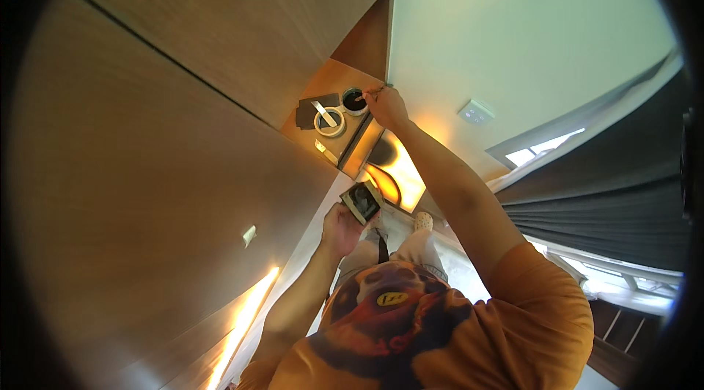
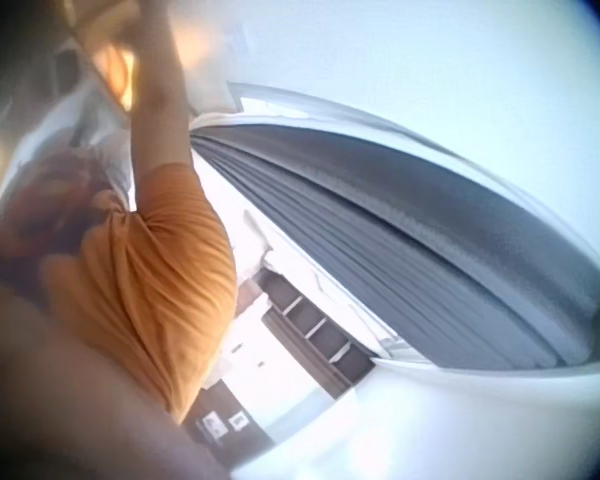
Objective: The person uses a small brush to apply dark paint to the upper edge of a wooden ceiling panel, repeatedly dipping the brush into a small container and painting along the trim. The person then walks to a nearby shelf and refills the container from a larger paint can.
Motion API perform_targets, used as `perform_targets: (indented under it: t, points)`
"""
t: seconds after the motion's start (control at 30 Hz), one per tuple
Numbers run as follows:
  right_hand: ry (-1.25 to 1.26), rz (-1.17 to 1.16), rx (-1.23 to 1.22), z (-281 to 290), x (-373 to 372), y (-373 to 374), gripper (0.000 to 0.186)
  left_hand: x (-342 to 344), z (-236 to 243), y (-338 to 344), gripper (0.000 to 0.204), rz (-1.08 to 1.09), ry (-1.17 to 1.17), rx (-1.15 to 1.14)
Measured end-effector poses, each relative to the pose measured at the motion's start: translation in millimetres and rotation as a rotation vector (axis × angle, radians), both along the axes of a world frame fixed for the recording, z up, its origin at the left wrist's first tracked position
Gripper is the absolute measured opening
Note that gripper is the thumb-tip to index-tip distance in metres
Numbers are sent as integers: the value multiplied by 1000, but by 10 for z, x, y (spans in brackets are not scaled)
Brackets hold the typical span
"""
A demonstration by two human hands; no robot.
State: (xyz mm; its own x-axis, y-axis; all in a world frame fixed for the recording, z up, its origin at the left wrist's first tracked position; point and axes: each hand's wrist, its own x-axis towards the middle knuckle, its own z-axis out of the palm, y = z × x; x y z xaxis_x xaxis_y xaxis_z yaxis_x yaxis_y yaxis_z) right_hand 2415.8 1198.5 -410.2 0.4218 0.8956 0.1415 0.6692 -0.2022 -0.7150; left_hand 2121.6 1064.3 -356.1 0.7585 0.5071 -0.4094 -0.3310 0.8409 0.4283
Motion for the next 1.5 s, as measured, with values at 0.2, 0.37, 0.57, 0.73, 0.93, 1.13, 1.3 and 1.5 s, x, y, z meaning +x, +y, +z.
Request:
perform_targets:
  t: [0.2, 0.37, 0.57, 0.73, 0.93, 1.13, 1.3, 1.5]
  points:
    - [-50, 36, -10, -396, 47, 214, 30, 164, -110, 55, 59, 54, 86, -87]
    - [-10, -39, -70, -383, 113, 197, 26, 567, -292, 450, 47, 163, -23, -86]
    - [109, -2, -15, -255, 113, 145, 28, 996, -631, 912, 38, 400, -22, -16]
    - [52, 30, 4, -279, 108, 125, 28, 1145, -927, 1196, 32, 633, -5, -106]
    - [76, 28, 53, -315, 128, 95, 24, 1282, -1095, 1443, 32, 785, -9, -125]
    - [112, 38, 94, -379, 127, 89, 24, 1403, -1178, 1678, 33, 898, -8, -144]
    - [151, 70, 26, -412, 151, 56, 25, 1426, -1222, 1783, 36, 945, 12, -125]
    - [148, 76, 55, -438, 167, 7, 25, 1386, -1292, 1839, 47, 933, -61, -143]
